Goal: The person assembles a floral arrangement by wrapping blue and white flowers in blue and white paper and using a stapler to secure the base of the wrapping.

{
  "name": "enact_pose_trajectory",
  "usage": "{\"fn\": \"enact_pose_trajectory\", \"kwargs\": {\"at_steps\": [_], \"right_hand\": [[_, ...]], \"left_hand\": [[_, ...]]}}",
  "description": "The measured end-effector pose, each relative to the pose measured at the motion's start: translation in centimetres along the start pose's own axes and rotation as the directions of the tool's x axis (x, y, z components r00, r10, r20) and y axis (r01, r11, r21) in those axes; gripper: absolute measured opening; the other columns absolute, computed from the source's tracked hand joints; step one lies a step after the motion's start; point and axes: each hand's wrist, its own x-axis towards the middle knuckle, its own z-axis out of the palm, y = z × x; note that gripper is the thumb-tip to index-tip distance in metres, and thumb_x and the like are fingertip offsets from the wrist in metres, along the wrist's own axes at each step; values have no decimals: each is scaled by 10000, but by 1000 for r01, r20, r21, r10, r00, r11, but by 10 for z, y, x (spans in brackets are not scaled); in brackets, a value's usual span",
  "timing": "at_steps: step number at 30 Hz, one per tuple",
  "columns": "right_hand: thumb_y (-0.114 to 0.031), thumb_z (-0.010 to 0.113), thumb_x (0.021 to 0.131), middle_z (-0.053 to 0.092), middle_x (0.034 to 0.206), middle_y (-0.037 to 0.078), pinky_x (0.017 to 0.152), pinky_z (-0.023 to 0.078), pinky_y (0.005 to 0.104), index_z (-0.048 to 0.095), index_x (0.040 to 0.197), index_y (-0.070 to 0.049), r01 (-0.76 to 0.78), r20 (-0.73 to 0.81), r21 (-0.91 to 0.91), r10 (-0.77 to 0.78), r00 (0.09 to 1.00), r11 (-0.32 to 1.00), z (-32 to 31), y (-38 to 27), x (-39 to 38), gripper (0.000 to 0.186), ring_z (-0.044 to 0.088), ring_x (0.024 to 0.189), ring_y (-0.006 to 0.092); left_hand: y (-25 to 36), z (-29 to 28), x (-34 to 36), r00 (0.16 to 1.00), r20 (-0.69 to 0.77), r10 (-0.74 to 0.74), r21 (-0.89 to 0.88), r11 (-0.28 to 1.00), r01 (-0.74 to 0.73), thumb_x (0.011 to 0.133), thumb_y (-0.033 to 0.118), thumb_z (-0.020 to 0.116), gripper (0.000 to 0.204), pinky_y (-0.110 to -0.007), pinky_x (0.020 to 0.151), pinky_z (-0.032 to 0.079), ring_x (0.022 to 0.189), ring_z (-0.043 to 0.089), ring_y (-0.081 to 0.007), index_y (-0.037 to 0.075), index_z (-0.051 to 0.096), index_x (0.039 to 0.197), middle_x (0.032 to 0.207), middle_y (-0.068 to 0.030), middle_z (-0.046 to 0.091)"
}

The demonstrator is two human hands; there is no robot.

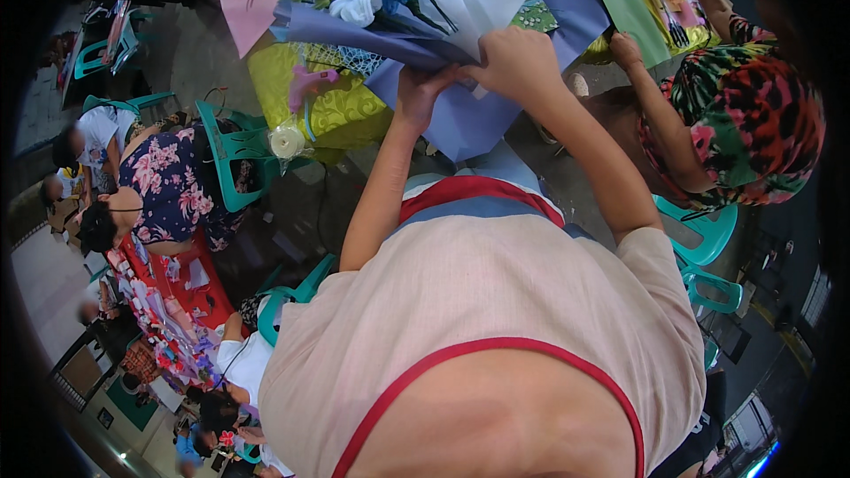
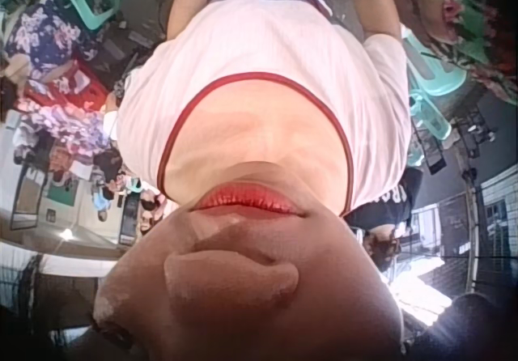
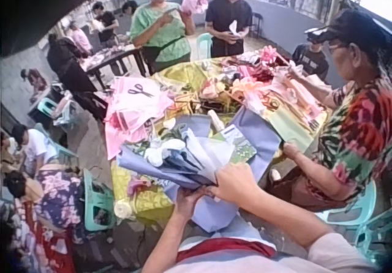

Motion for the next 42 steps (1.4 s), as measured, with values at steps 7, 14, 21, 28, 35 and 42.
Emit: {"fn": "enact_pose_trajectory", "kwargs": {"at_steps": [7, 14, 21, 28, 35, 42], "right_hand": [[-344, 641, 632, 574, 575, 113, 532, 437, 366, 603, 614, -52, -89, -140, -10, 87, 986, 996, 13, -22, -19, 295, 562, 530, 283], [-243, 637, 697, 607, 646, 100, 581, 443, 334, 571, 922, -60, 89, -361, 326, 37, 932, 941, 6, -24, -36, 298, 577, 553, 254], [-135, 581, 735, 630, 820, 112, 710, 452, 348, 481, 1073, -84, -106, -15, 752, 178, 984, 651, -23, -23, -54, 356, 597, 760, 302], [-36, 549, 713, 627, 857, 91, 714, 439, 345, 480, 1067, -81, 60, -156, 791, 106, 982, 608, -17, -30, -67, 364, 586, 775, 308], [45, 591, 640, 568, 709, 48, 620, 462, 248, 518, 1018, -47, 112, -177, 914, 134, 975, 391, -9, -45, -71, 396, 566, 660, 117], [19, 661, 629, 577, 860, 78, 567, 478, 246, 525, 1044, -87, 81, -268, 829, 266, 926, 553, -22, -48, -68, 450, 563, 741, 128]], "left_hand": [[-9, -8, -1, 993, -27, 112, 215, 971, -104, 731, 37, 602, 225, -255, 713, 444, 761, 583, -157, -67, 542, 921, 866, -118, 599], [11, -25, -6, 987, -75, 139, 148, 981, -127, 728, 59, 642, 261, -243, 740, 431, 824, 541, -128, -29, 539, 951, 915, -70, 576], [37, -13, -26, 927, -28, 375, 241, 902, -358, 717, 42, 660, 302, -237, 764, 420, 843, 525, -131, -27, 504, 967, 947, -68, 535], [76, -2, -42, 880, 109, 462, 668, 621, -410, 723, 84, 669, 225, -241, 726, 419, 764, 533, -129, -33, 559, 880, 862, -58, 570], [85, 6, -54, 862, 141, 486, 708, 559, -431, 732, 68, 655, 207, -242, 729, 421, 770, 537, -128, -49, 562, 876, 874, -69, 581], [105, 9, -67, 841, 132, 524, 688, 563, -458, 739, 31, 636, 240, -257, 787, 405, 837, 527, -144, -48, 533, 941, 931, -82, 565]]}}
